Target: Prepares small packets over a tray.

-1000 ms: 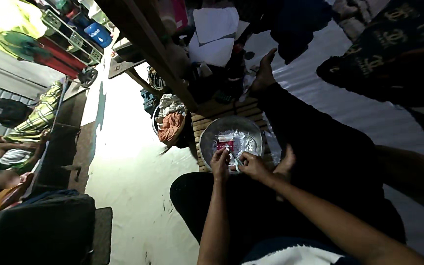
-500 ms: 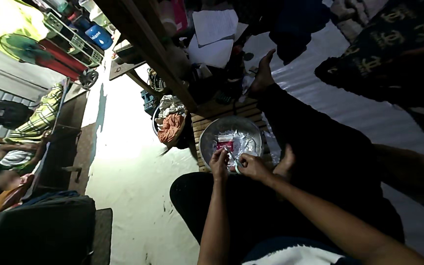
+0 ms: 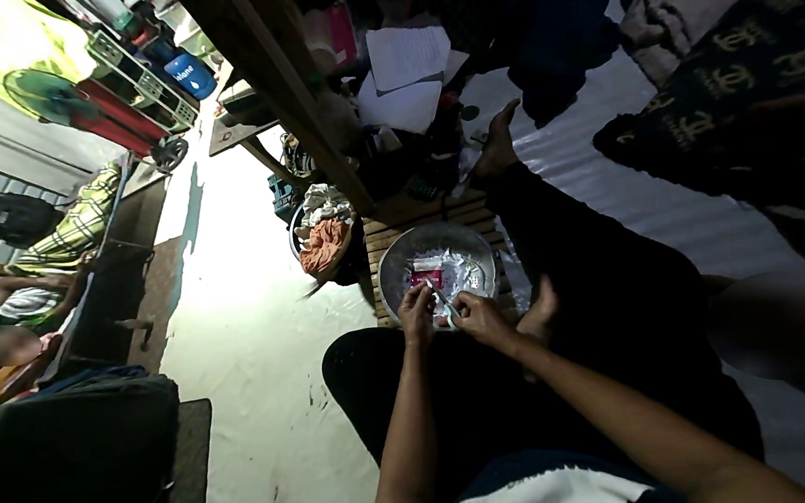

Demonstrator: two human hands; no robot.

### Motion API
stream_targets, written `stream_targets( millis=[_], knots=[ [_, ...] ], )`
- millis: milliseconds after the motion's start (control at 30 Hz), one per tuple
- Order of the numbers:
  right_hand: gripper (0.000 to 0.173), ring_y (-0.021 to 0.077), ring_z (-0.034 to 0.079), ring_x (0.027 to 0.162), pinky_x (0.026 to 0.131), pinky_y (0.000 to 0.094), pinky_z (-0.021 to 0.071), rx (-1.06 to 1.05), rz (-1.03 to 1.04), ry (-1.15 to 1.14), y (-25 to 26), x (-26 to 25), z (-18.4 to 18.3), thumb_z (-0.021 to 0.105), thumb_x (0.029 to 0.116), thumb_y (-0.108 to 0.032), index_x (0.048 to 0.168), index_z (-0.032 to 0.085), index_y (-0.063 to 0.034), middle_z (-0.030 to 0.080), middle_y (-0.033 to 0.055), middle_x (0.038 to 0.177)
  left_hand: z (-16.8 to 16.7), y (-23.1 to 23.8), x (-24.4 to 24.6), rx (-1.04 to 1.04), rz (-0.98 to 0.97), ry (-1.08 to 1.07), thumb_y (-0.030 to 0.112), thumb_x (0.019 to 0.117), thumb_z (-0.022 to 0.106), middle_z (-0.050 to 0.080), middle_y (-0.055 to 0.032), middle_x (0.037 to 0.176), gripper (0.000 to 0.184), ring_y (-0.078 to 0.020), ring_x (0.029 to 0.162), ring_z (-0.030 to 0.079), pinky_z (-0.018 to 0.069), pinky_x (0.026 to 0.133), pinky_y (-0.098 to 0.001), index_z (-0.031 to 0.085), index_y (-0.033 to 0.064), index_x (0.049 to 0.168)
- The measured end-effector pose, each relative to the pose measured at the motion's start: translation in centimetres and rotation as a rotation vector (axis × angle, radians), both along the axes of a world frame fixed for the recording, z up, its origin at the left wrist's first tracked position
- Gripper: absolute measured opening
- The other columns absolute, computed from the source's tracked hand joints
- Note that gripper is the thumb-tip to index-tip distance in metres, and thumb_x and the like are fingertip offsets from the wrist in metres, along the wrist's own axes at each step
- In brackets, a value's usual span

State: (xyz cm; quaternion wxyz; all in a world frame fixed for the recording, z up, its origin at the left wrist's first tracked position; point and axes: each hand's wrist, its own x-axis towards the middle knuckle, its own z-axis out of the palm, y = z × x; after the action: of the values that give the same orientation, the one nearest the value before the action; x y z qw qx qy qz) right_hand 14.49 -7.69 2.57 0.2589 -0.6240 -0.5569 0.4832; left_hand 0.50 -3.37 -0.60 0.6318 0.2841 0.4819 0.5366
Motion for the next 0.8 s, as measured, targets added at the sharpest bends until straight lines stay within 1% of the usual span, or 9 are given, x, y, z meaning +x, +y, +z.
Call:
stream_targets(
  millis=[67, 100, 200, 267, 333, 400, 500, 700, 800],
  knots=[
    [0.031, 0.0274, 0.061, 0.078, 0.077, 0.0444, 0.0501, 0.006, -0.007, 0.005, 0.0, 0.0, 0.2, 0.07, 0.0929, -0.015, 0.111, 0.063, 0.0089, 0.064, 0.0203, 0.091, 0.1, 0.0, 0.0, -0.001, 0.004, 0.016, -0.007, 0.099, 0.053, 0.069, -0.0033, 0.082, 0.013, -0.0047, 0.064, 0.062, 0.0537, 0.061, -0.0186, 0.063, -0.0052, 0.107],
    [0.032, 0.0281, 0.062, 0.079, 0.078, 0.0452, 0.0505, 0.003, -0.007, 0.009, -0.1, 0.1, 0.1, 0.071, 0.093, -0.017, 0.111, 0.063, 0.0089, 0.065, 0.0208, 0.092, 0.2, -0.1, 0.0, -0.01, 0.003, 0.028, -0.007, 0.0994, 0.053, 0.069, -0.0034, 0.082, 0.013, -0.0047, 0.065, 0.062, 0.0536, 0.061, -0.0185, 0.062, -0.0053, 0.108],
    [0.041, 0.0284, 0.062, 0.082, 0.079, 0.0465, 0.0506, -0.029, 0.004, 0.004, -0.1, 0.2, 0.2, 0.073, 0.0933, -0.028, 0.112, 0.064, 0.0066, 0.065, 0.0199, 0.094, 0.0, 0.1, 0.0, -0.001, 0.007, 0.037, -0.007, 0.0993, 0.054, 0.069, -0.0038, 0.083, 0.013, -0.0046, 0.065, 0.062, 0.0531, 0.062, -0.0185, 0.063, -0.0063, 0.109],
    [0.043, 0.0281, 0.062, 0.081, 0.078, 0.0466, 0.0503, -0.043, 0.013, 0.0, -0.2, 0.2, 0.2, 0.074, 0.0926, -0.031, 0.112, 0.063, 0.0062, 0.065, 0.0194, 0.092, -0.2, 0.1, 0.0, 0.008, 0.009, 0.031, -0.007, 0.099, 0.053, 0.069, -0.0036, 0.084, 0.014, -0.0053, 0.067, 0.063, 0.0546, 0.064, -0.0198, 0.063, -0.0066, 0.109],
    [0.043, 0.0289, 0.062, 0.081, 0.078, 0.0475, 0.0503, -0.055, 0.023, -0.013, -0.1, 0.2, 0.3, 0.074, 0.0923, -0.03, 0.113, 0.063, 0.0062, 0.065, 0.0199, 0.093, -0.4, 0.1, 0.1, 0.025, 0.006, 0.036, -0.007, 0.0986, 0.053, 0.07, -0.0036, 0.085, 0.015, -0.0057, 0.068, 0.064, 0.0557, 0.066, -0.0209, 0.063, -0.0069, 0.109],
    [0.042, 0.0319, 0.064, 0.085, 0.081, 0.0506, 0.0505, -0.068, 0.044, -0.042, 0.0, 0.4, 0.5, 0.073, 0.0929, -0.028, 0.115, 0.063, 0.0062, 0.066, 0.0213, 0.094, -0.4, 0.1, 0.1, 0.039, -0.008, 0.071, -0.007, 0.0981, 0.054, 0.07, -0.0037, 0.085, 0.015, -0.006, 0.07, 0.065, 0.0562, 0.068, -0.0219, 0.063, -0.0077, 0.109],
    [0.042, 0.0331, 0.065, 0.086, 0.081, 0.0512, 0.0507, -0.055, 0.064, -0.081, -0.1, 0.5, 0.5, 0.073, 0.0924, -0.029, 0.115, 0.063, 0.0053, 0.066, 0.0212, 0.094, -0.6, 0.0, 0.1, 0.075, -0.024, 0.104, -0.009, 0.0961, 0.056, 0.07, -0.0037, 0.085, 0.013, -0.0064, 0.07, 0.066, 0.0572, 0.068, -0.0225, 0.063, -0.0078, 0.107],
    [0.042, 0.0343, 0.065, 0.086, 0.081, 0.0515, 0.0508, -0.037, 0.076, -0.113, 0.0, 1.0, 0.4, 0.074, 0.0912, -0.027, 0.115, 0.063, 0.0056, 0.066, 0.0222, 0.095, -0.5, 0.2, 0.1, 0.122, -0.036, 0.109, -0.011, 0.092, 0.059, 0.068, -0.0014, 0.078, 0.014, -0.0073, 0.067, 0.066, 0.0583, 0.066, -0.0235, 0.055, -0.0016, 0.101],
    [0.042, 0.0349, 0.065, 0.086, 0.082, 0.0522, 0.0506, -0.036, 0.078, -0.119, 0.0, 1.2, 0.5, 0.074, 0.0916, -0.026, 0.116, 0.063, 0.0058, 0.067, 0.0227, 0.096, -0.6, 0.3, 0.3, 0.138, -0.037, 0.103, -0.011, 0.0912, 0.059, 0.068, -0.0009, 0.077, 0.015, -0.0071, 0.066, 0.066, 0.0581, 0.066, -0.0235, 0.054, 0.0001, 0.099]
  ],
)
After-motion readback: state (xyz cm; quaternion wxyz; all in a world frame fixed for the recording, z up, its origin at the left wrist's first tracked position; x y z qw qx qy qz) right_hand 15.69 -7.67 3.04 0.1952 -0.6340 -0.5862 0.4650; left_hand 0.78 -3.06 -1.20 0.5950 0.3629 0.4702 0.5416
